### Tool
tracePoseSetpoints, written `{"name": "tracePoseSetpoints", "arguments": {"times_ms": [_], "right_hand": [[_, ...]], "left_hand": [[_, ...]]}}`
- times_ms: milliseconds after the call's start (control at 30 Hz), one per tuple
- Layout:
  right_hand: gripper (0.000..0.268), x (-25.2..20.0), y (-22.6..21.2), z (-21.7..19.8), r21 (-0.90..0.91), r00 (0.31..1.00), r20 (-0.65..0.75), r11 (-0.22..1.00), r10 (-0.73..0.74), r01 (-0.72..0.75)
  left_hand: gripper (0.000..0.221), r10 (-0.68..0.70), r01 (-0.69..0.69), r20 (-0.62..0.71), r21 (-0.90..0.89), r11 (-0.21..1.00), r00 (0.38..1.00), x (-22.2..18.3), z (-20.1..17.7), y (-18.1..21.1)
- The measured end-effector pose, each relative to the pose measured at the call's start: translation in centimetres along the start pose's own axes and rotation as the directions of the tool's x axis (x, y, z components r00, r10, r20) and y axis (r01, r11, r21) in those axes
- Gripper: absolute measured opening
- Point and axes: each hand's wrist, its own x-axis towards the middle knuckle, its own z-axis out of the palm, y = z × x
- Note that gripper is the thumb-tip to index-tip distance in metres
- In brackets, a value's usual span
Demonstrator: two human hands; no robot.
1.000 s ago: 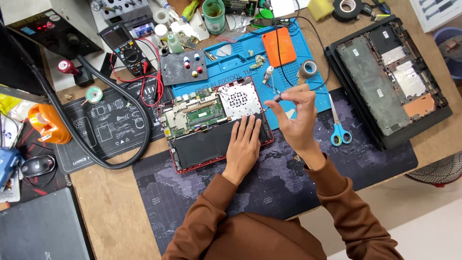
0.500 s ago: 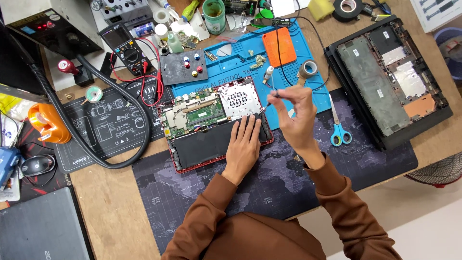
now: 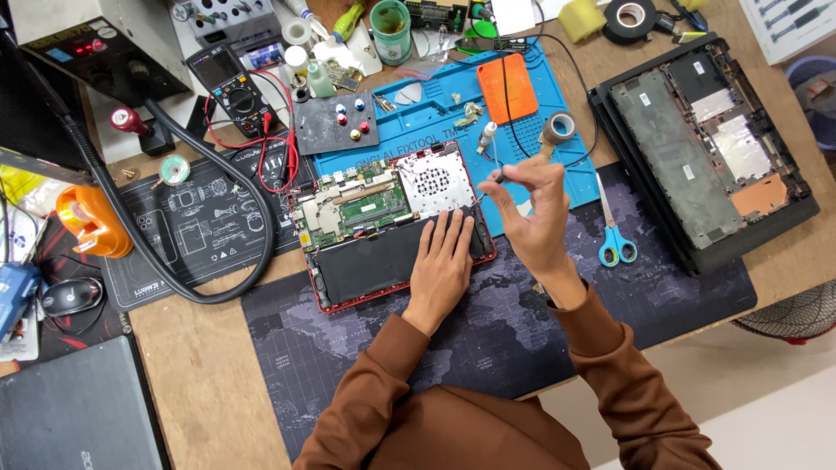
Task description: Disassembling a laptop by removing screws and the back panel to access internal components
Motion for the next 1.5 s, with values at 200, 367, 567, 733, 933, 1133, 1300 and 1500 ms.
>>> {"name": "tracePoseSetpoints", "arguments": {"times_ms": [200, 367, 567, 733, 933, 1133, 1300, 1500], "right_hand": [[0.050, -0.1, 0.9, 0.8, 0.040, 0.994, 0.104, 0.998, 0.042, -0.046], [0.038, 1.3, 1.0, -1.1, -0.067, 0.993, 0.060, 0.993, 0.101, -0.097], [0.025, -1.2, 5.1, -0.3, -0.417, 0.951, 0.209, 0.900, 0.227, -0.123], [0.028, -2.8, 7.6, 1.2, -0.517, 0.944, 0.194, 0.845, 0.267, -0.133], [0.027, -3.1, 8.2, 2.0, -0.569, 0.969, 0.135, 0.817, 0.209, -0.097], [0.017, -3.7, 9.1, 2.0, -0.543, 0.960, 0.121, 0.826, 0.254, -0.150], [0.011, -3.8, 9.8, 2.1, -0.553, 0.972, 0.112, 0.826, 0.205, -0.110], [0.009, -4.0, 10.2, 2.2, -0.544, 0.971, 0.107, 0.830, 0.213, -0.122]], "left_hand": [[0.054, -0.001, 0.001, 0.000, -0.014, 1.000, 1.000, 0.0, 0.1, 0.0], [0.053, -0.002, 0.002, 0.016, -0.010, 1.000, 1.000, 0.0, 0.1, -0.1], [0.043, -0.010, 0.011, 0.013, -0.059, 0.998, 1.000, 0.7, -0.6, -0.3], [0.029, 0.000, -0.001, -0.005, -0.079, 0.997, 1.000, 2.3, 0.2, -2.3], [0.017, -0.057, 0.112, 0.171, -0.333, 0.936, 0.984, 6.5, -0.3, -5.8], [0.011, -0.174, 0.214, 0.158, -0.287, 0.934, 0.972, 9.4, 1.1, -10.2], [0.008, -0.275, 0.274, 0.009, -0.101, 0.956, 0.961, 13.0, 1.8, -12.8], [0.012, -0.292, 0.285, 0.045, 0.127, 0.950, 0.955, 14.4, 4.6, -14.7]]}}
